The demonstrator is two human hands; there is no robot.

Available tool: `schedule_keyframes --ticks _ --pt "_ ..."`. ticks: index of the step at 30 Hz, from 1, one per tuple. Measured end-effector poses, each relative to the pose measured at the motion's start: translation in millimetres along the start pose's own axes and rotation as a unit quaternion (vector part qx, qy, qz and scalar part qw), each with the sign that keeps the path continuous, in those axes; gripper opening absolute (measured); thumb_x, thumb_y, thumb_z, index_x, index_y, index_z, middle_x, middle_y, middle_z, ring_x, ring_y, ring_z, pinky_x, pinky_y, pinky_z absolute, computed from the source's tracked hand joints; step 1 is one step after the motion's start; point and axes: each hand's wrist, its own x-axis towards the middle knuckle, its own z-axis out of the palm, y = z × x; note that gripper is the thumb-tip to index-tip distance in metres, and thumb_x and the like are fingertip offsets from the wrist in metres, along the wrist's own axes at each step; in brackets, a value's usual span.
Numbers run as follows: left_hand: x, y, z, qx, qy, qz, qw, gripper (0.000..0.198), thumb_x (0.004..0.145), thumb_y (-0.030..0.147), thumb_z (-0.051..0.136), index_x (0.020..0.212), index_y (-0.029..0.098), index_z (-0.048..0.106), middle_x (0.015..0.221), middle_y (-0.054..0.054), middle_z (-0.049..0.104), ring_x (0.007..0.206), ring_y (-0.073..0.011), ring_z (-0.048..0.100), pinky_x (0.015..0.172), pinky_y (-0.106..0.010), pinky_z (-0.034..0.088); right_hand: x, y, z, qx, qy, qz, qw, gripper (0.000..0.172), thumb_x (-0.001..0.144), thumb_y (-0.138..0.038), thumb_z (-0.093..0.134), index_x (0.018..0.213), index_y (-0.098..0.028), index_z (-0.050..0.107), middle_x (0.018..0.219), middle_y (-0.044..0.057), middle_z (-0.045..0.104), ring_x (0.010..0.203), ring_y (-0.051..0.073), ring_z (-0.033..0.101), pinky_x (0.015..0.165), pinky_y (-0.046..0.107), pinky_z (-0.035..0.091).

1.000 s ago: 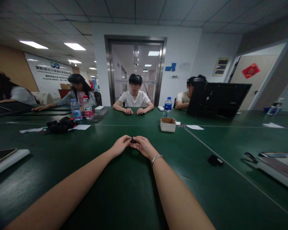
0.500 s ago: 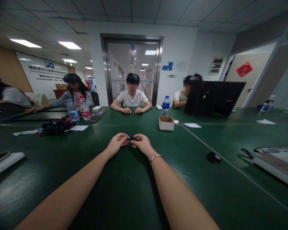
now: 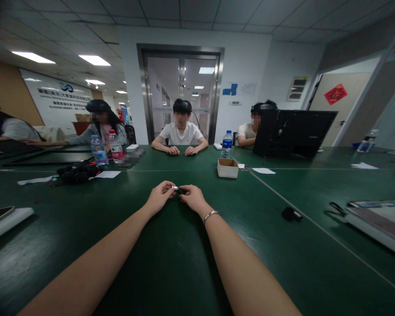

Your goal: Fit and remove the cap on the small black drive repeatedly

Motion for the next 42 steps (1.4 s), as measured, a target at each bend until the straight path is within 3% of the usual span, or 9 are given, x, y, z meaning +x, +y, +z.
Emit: schedule_keyframes --ticks 3,7,13,22,31,38,42 --pt "2.1 -4.1 -0.5 0.015 0.002 0.0 1.0 0.02 0.077 0.034 0.059 0.089 0.017 0.06 0.084 -0.004 0.065 0.077 -0.0151 0.064 0.068 -0.027 0.052 -0.4 -1.3 0.2 0.034 -0.005 0.003 0.999 0.033 0.062 -0.011 0.07 0.095 -0.014 0.067 0.061 -0.002 0.063 0.049 0.009 0.055 0.05 0.022 0.044" --pt "3.3 -3.9 -1.4 0.02 -0.003 -0.01 1.0 0.018 0.077 0.031 0.058 0.089 0.017 0.062 0.083 -0.004 0.066 0.076 -0.0147 0.064 0.068 -0.027 0.052 -1.1 -2.4 -2.3 0.16 0.004 0.03 0.987 0.045 0.061 -0.011 0.072 0.105 -0.014 0.06 0.065 -0.004 0.061 0.052 0.008 0.059 0.053 0.021 0.048" --pt "3.8 -2.2 -1.4 0.013 -0.001 -0.026 1.0 0.017 0.079 0.027 0.056 0.09 0.017 0.063 0.08 -0.003 0.065 0.072 -0.0132 0.063 0.07 -0.027 0.052 -1.5 -2.9 -8.1 0.252 0.013 0.055 0.966 0.031 0.062 -0.009 0.072 0.092 -0.012 0.064 0.072 0.0 0.063 0.056 0.007 0.06 0.057 0.02 0.05" --pt "4.3 -0.3 -1.0 0.005 0.008 -0.053 0.999 0.015 0.08 0.025 0.056 0.09 0.016 0.063 0.084 -0.005 0.067 0.067 -0.0124 0.063 0.064 -0.026 0.051 -2.9 -2.9 -9.3 0.273 -0.003 0.06 0.96 0.031 0.063 -0.008 0.072 0.092 -0.014 0.065 0.075 0.002 0.064 0.06 0.009 0.062 0.06 0.022 0.052" --pt "4.5 1.3 -1.0 -0.009 0.002 -0.075 0.997 0.017 0.082 0.028 0.055 0.088 0.013 0.062 0.071 -0.004 0.066 0.061 -0.0119 0.062 0.06 -0.025 0.049 -4.7 -6.3 -10.1 0.276 -0.002 0.071 0.959 0.03 0.063 -0.004 0.07 0.09 -0.015 0.066 0.08 0.001 0.062 0.059 0.007 0.062 0.06 0.019 0.053" --pt "2.1 2.0 -1.9 0.001 -0.016 -0.038 0.999 0.016 0.079 0.025 0.056 0.091 0.017 0.061 0.083 -0.004 0.065 0.077 -0.0138 0.062 0.063 -0.024 0.048 -4.2 -5.6 -10.6 0.281 -0.006 0.072 0.957 0.027 0.066 -0.006 0.069 0.091 -0.014 0.065 0.076 0.001 0.064 0.06 0.007 0.062 0.058 0.018 0.052" --pt "3.2 -2.6 -2.2 0.001 -0.025 -0.012 1.0 0.019 0.072 0.019 0.063 0.09 0.017 0.059 0.092 -0.005 0.063 0.076 -0.013 0.061 0.063 -0.024 0.049 -3.8 -6.5 -10.5 0.279 -0.004 0.083 0.957 0.025 0.067 -0.007 0.069 0.091 -0.013 0.065 0.073 0.001 0.064 0.059 0.007 0.061 0.057 0.018 0.051"
